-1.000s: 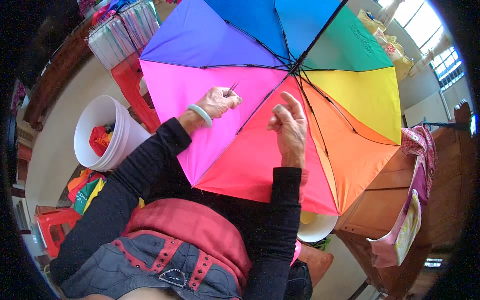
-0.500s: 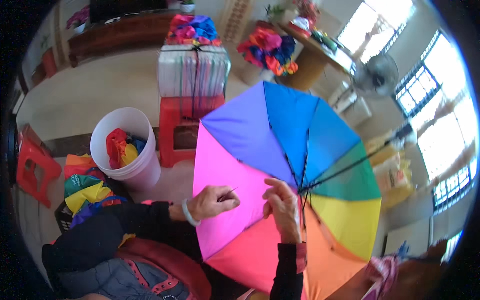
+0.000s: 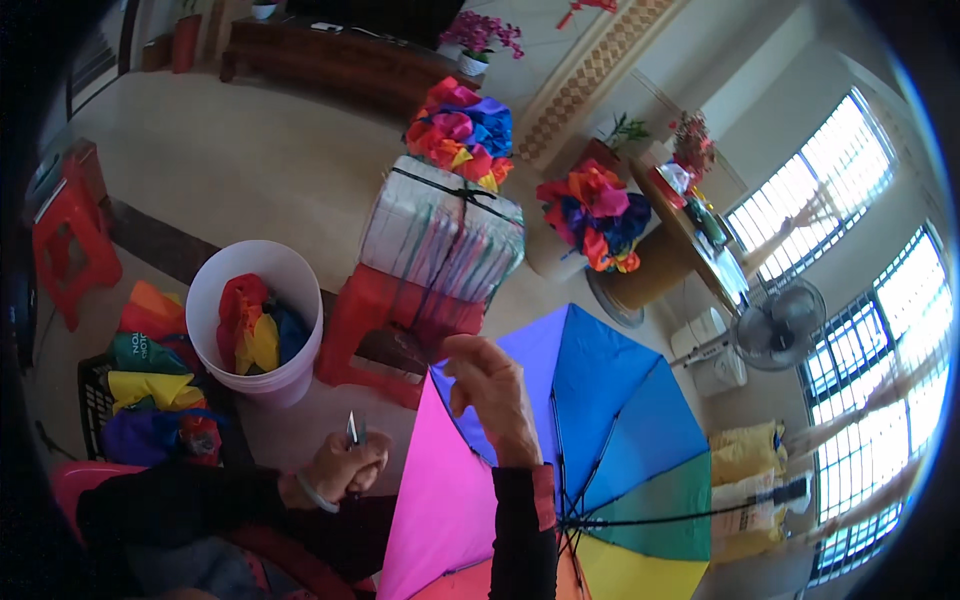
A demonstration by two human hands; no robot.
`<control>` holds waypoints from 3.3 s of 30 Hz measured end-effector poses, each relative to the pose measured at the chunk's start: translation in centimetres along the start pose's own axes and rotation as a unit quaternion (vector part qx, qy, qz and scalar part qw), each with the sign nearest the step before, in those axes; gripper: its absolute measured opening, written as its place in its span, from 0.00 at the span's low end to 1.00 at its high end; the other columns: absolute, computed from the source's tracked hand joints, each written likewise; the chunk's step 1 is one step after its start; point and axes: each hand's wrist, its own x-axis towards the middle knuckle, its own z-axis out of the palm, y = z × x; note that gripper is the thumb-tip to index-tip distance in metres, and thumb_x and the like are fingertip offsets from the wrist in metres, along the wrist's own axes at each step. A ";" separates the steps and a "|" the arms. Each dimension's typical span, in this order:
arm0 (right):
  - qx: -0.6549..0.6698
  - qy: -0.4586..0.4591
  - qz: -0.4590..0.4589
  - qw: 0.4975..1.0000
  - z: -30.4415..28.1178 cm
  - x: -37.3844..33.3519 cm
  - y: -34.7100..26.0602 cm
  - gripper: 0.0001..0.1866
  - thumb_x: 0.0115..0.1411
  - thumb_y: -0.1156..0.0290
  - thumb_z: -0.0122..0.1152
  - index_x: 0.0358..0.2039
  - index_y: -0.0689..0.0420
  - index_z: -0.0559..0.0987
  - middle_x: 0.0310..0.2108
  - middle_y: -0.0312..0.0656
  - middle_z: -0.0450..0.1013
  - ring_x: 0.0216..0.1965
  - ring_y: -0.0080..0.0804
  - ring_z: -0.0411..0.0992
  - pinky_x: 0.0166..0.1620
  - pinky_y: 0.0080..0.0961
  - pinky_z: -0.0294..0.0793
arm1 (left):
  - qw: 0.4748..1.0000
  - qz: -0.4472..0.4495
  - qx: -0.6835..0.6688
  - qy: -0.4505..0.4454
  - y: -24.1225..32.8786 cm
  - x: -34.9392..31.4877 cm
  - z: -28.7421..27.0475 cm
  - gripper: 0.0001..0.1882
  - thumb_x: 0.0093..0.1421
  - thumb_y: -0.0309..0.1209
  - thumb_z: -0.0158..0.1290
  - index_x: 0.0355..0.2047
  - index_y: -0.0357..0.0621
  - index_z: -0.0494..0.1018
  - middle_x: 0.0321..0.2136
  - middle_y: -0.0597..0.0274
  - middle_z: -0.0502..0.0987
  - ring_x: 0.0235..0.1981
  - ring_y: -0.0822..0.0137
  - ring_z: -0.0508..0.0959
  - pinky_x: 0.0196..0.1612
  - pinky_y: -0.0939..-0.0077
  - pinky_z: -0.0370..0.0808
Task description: Repairing a rainbow-colored umbrella by sewing the fabric to the frame ribs.
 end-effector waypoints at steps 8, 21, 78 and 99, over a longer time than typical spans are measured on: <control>-0.145 -0.146 -0.014 0.979 6.2 2.5 0.8 0.12 0.54 0.82 0.49 0.40 0.61 0.70 0.25 0.37 0.71 0.20 0.19 0.68 0.23 0.15 0.67 | 0.988 0.127 0.060 0.059 6.6 1.5 -0.2 0.07 0.59 0.31 0.49 0.30 0.41 0.70 0.18 0.70 0.69 0.13 0.83 0.62 0.14 0.87 0.57; -0.260 -0.139 -0.046 0.954 8.2 2.4 1.9 0.11 0.54 0.79 0.49 0.40 0.62 0.69 0.25 0.39 0.73 0.22 0.19 0.69 0.25 0.17 0.69 | 0.971 0.126 0.158 0.129 7.1 1.6 -2.5 0.08 0.58 0.33 0.51 0.31 0.41 0.73 0.20 0.69 0.72 0.15 0.84 0.65 0.14 0.88 0.58; -0.525 0.195 -0.279 0.780 -2.9 30.9 -1.1 0.06 0.41 0.71 0.58 0.22 0.56 0.79 0.30 0.44 0.71 0.36 0.42 0.69 0.40 0.33 0.66 | 0.942 -0.077 0.248 0.211 2.1 -0.4 -7.4 0.10 0.57 0.33 0.51 0.31 0.38 0.74 0.25 0.61 0.75 0.30 0.71 0.73 0.38 0.80 0.70; -0.561 0.199 -0.390 0.703 8.5 24.1 -1.4 0.05 0.41 0.72 0.60 0.22 0.55 0.77 0.39 0.42 0.70 0.44 0.42 0.65 0.48 0.37 0.60 | 0.947 -0.039 0.262 0.183 0.8 -0.3 -8.0 0.10 0.55 0.33 0.51 0.30 0.37 0.73 0.20 0.69 0.72 0.22 0.80 0.69 0.26 0.83 0.67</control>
